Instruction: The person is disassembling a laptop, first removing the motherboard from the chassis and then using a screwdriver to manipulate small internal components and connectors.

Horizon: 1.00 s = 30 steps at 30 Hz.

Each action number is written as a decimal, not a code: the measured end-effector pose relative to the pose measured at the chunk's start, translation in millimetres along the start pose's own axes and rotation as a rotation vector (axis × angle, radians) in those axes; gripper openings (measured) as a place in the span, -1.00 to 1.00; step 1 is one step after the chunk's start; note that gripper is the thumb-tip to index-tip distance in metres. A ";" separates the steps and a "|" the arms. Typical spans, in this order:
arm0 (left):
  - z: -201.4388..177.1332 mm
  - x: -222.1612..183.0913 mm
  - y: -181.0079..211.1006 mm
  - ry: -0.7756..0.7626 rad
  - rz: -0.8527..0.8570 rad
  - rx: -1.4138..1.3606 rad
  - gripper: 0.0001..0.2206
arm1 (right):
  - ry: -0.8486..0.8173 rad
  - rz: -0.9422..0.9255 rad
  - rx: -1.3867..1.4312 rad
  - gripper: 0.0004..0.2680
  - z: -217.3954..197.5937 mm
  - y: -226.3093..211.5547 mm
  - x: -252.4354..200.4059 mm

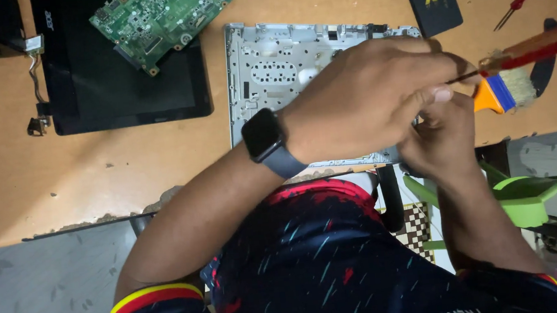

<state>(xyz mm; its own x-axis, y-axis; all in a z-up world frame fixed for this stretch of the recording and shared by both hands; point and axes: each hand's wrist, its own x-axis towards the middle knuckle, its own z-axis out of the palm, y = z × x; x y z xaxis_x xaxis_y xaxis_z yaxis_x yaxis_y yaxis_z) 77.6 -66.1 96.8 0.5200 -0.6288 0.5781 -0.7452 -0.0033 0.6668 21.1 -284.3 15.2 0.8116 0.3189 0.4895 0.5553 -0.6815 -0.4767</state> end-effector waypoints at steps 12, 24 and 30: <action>-19.0 -104.1 -1.7 0.122 -0.317 0.581 -0.81 | 0.065 0.098 0.382 -0.95 -3.9 -27.7 14.3; -30.1 -78.7 -29.0 0.035 -0.284 0.671 -0.87 | 0.355 0.013 0.465 -0.89 -14.3 25.0 11.5; -24.7 -34.6 -66.5 -0.125 -0.255 0.606 -0.73 | 0.361 0.013 0.516 -0.78 -20.2 33.7 57.4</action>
<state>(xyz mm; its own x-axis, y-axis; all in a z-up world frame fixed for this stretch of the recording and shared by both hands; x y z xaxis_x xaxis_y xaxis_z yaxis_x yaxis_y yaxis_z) 119.5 -24.9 44.1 0.6855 -0.6361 0.3543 -0.7274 -0.5765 0.3723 82.7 -302.2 42.0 0.7563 0.0087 0.6541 0.6351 -0.2497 -0.7310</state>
